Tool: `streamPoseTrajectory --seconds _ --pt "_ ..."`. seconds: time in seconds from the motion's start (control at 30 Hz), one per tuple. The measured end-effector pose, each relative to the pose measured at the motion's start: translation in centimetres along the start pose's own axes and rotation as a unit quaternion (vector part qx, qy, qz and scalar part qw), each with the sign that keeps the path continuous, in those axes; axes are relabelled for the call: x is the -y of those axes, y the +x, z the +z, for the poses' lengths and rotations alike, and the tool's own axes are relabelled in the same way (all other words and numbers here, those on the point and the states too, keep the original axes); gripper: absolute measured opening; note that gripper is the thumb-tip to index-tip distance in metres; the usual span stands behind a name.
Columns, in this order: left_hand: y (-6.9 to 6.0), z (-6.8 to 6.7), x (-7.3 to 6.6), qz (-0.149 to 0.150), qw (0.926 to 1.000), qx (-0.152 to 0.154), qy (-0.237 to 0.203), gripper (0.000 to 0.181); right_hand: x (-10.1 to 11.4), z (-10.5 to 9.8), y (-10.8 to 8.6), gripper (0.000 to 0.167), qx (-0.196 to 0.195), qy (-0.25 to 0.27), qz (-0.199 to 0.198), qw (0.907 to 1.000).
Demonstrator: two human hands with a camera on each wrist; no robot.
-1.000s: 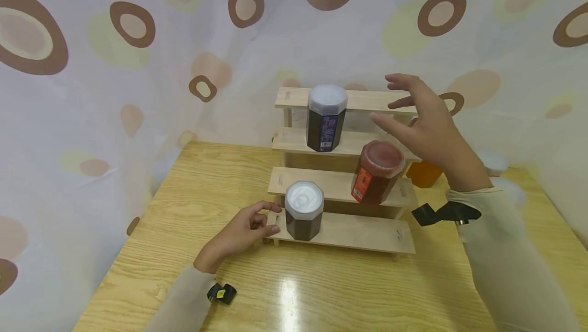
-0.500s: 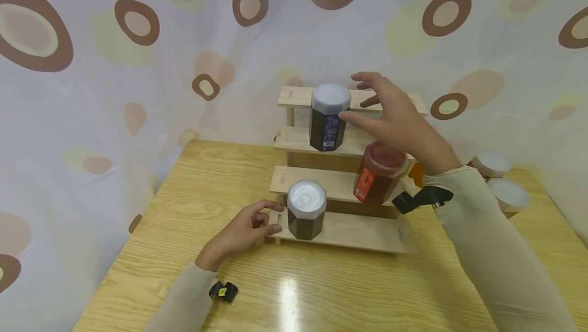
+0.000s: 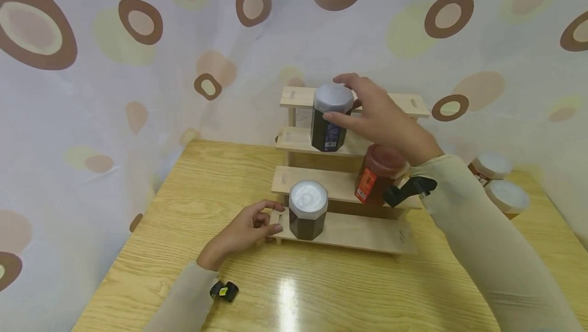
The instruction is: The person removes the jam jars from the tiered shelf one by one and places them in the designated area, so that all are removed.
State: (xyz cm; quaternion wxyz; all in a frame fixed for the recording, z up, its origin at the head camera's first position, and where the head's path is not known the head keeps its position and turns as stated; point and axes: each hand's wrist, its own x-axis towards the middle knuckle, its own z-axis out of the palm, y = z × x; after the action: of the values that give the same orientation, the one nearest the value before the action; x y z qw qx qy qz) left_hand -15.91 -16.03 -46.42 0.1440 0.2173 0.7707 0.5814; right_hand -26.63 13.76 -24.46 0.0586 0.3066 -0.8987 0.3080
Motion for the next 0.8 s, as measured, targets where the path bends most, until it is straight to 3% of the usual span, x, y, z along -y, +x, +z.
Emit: streamPoseTrajectory --seconds 0.2,0.53,0.8 --pt "0.1 0.2 -0.1 -0.003 1.0000 0.000 -0.004 0.038 0.6 0.1 0.5 0.075 0.043 -0.020 0.030 0.9984" --pt "-0.1 0.1 0.0 -0.002 1.0000 0.000 -0.006 0.038 0.9 0.6 1.2 0.084 0.067 -0.060 0.052 0.9946" --pt "0.0 0.1 0.0 -0.008 0.9999 -0.004 -0.006 0.038 0.8 1.0 1.4 0.082 0.052 -0.087 0.056 0.9933"
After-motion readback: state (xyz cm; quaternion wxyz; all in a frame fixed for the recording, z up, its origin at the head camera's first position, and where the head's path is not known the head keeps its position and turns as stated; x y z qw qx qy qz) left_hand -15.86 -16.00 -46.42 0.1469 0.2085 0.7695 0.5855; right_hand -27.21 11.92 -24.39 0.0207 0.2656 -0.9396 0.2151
